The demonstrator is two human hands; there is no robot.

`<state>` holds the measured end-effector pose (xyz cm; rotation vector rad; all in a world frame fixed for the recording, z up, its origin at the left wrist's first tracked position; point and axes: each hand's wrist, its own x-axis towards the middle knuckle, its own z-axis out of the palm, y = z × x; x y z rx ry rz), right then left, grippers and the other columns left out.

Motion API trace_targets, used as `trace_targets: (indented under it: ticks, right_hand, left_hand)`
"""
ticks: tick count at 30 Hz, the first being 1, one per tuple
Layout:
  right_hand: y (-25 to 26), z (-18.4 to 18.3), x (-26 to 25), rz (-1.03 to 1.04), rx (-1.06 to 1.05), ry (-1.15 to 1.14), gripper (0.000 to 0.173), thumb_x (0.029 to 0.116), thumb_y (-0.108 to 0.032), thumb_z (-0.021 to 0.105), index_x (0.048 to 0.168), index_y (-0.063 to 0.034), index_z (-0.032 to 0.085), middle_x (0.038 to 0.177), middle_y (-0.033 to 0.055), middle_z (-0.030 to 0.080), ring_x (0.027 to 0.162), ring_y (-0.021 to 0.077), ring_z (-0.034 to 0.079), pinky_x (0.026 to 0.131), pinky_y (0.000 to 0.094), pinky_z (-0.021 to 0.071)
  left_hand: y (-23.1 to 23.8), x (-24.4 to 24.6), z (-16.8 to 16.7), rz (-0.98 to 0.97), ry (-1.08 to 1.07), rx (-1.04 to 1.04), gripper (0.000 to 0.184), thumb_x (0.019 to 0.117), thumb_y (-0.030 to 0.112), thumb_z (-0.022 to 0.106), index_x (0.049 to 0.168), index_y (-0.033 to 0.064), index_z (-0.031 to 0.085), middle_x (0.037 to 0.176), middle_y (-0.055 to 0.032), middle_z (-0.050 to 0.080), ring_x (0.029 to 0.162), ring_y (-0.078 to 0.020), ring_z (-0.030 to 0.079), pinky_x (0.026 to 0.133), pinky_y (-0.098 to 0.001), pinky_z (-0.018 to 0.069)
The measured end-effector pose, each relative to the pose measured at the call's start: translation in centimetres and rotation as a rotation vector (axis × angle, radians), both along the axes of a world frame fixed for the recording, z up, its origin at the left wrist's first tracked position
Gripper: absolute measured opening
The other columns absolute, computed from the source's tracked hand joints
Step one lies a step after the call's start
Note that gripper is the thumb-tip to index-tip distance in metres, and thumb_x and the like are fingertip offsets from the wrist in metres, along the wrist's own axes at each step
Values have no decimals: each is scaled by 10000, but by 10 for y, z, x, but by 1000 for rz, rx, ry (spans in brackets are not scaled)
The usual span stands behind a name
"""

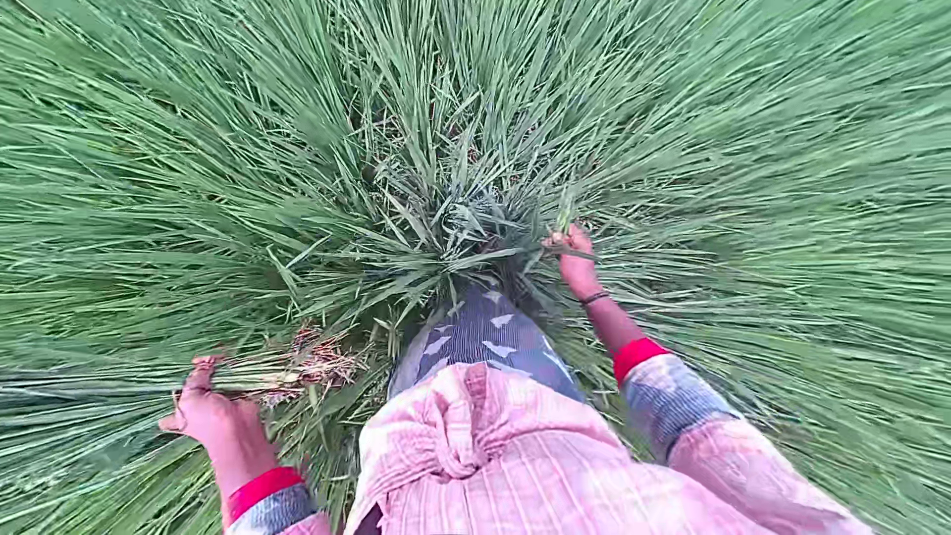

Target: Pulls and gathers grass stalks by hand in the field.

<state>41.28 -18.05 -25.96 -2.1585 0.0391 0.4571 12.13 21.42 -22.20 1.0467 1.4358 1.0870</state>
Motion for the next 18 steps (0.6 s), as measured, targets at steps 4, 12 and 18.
trace_targets:
  ticks: [4,12,18]
  right_hand:
    - [1,-1,19,28,-48,-11,295,1098,-94,436,1299,106,518,1045,215,664,883,236,631,839,428,514]
    - [-2,-7,67,168,-19,21,299,1109,-166,434,1240,81,542,968,197,647,809,237,610,757,438,508]
    - [33,-39,68,74,167,-105,245,1074,-78,464,1185,128,536,1020,178,678,912,141,679,869,322,555]
  left_hand:
    - [-1,-8,-3,38,27,-11,274,992,-27,522,1257,-15,455,959,-24,629,860,-82,670,800,-297,592]
    - [-13,-4,-15,77,82,-16,156,1014,-3,471,1161,11,523,915,7,640,836,-72,667,819,-290,586]
    - [-19,-16,-22,74,21,38,132,1027,-10,442,1119,12,534,879,4,632,805,-70,661,795,-277,581]
